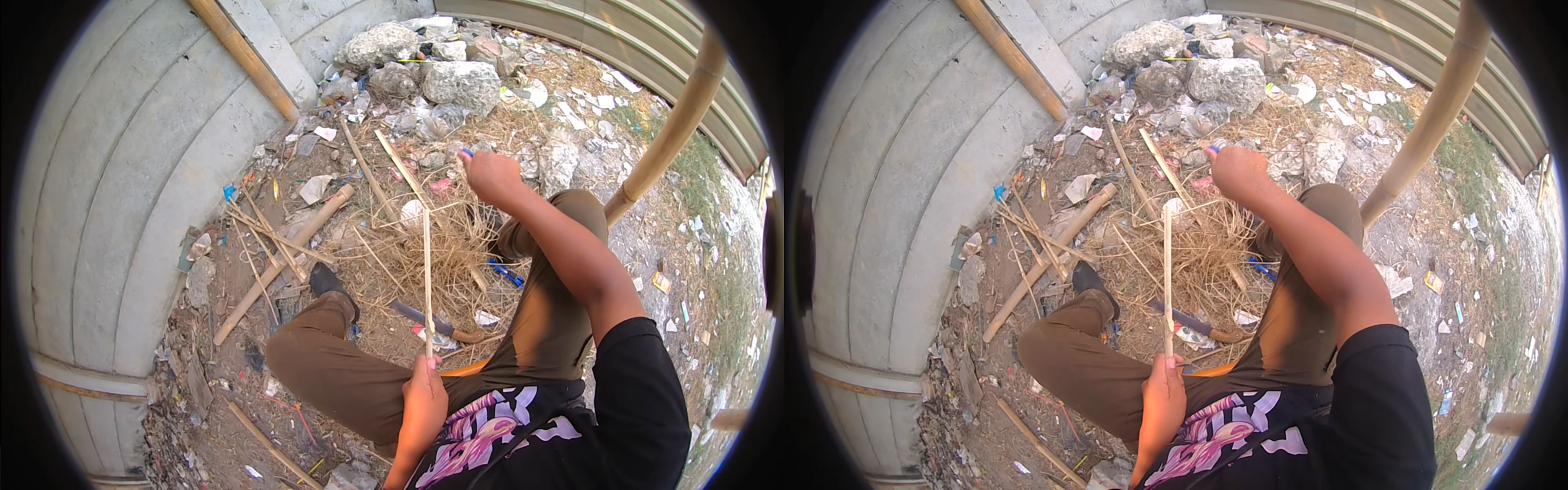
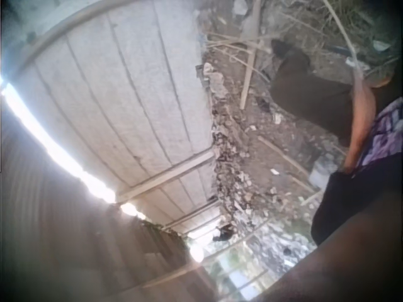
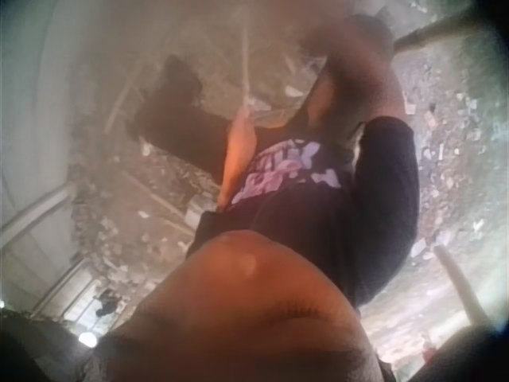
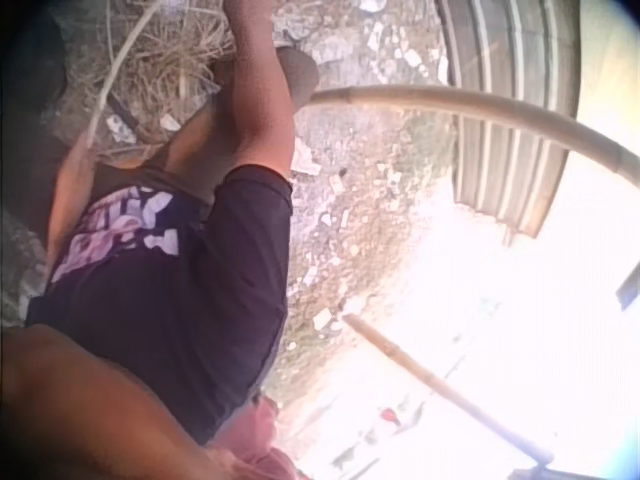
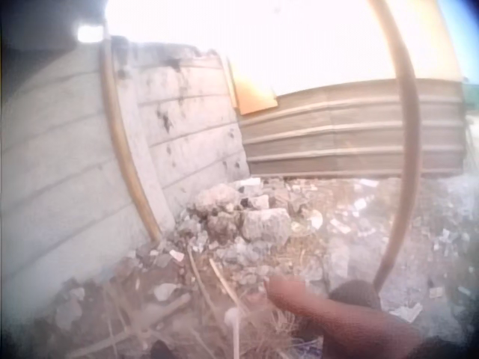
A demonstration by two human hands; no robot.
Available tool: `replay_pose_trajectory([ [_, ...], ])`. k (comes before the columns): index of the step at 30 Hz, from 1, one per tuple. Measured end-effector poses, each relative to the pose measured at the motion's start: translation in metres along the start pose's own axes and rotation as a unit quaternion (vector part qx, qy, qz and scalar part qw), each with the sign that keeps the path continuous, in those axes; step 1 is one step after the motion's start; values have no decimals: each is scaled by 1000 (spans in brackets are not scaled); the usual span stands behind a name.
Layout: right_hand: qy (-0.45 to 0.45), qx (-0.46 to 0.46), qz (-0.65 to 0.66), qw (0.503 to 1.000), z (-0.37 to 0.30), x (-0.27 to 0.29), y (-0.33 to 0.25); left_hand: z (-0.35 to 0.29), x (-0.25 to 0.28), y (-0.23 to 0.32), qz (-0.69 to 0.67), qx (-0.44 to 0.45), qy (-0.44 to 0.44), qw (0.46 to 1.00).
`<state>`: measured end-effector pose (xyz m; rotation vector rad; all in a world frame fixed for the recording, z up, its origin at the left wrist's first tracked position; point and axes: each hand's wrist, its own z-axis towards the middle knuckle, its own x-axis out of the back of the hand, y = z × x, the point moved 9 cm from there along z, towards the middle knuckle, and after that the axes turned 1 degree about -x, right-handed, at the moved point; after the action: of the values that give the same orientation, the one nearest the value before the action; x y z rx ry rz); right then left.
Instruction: The person sits on the ground and uses a blue utility knife to shave and smooth a long, thin bamboo strip. They repeatedly scrape the knife along the strip's length, occasionally rotating it to work on different sides and inspecting the surface.
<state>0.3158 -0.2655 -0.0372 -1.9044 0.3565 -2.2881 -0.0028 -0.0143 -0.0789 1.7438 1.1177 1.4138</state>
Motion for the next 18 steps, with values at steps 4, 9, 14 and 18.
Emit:
replay_pose_trajectory([
  [4, 3, 104, 84, 991, -26, 41, -47, -1, -4, -32, -331, 140, -71, 930],
  [9, -201, 254, 98, 941, -120, 7, -108, 5, -3, -22, -328, 132, -75, 933],
  [14, -115, 410, 78, 901, -171, 3, -129, 10, -1, -29, -196, 74, -18, 978],
  [18, -89, 390, 39, 916, -158, -15, -119, 9, 4, -28, -33, 35, 36, 998],
])
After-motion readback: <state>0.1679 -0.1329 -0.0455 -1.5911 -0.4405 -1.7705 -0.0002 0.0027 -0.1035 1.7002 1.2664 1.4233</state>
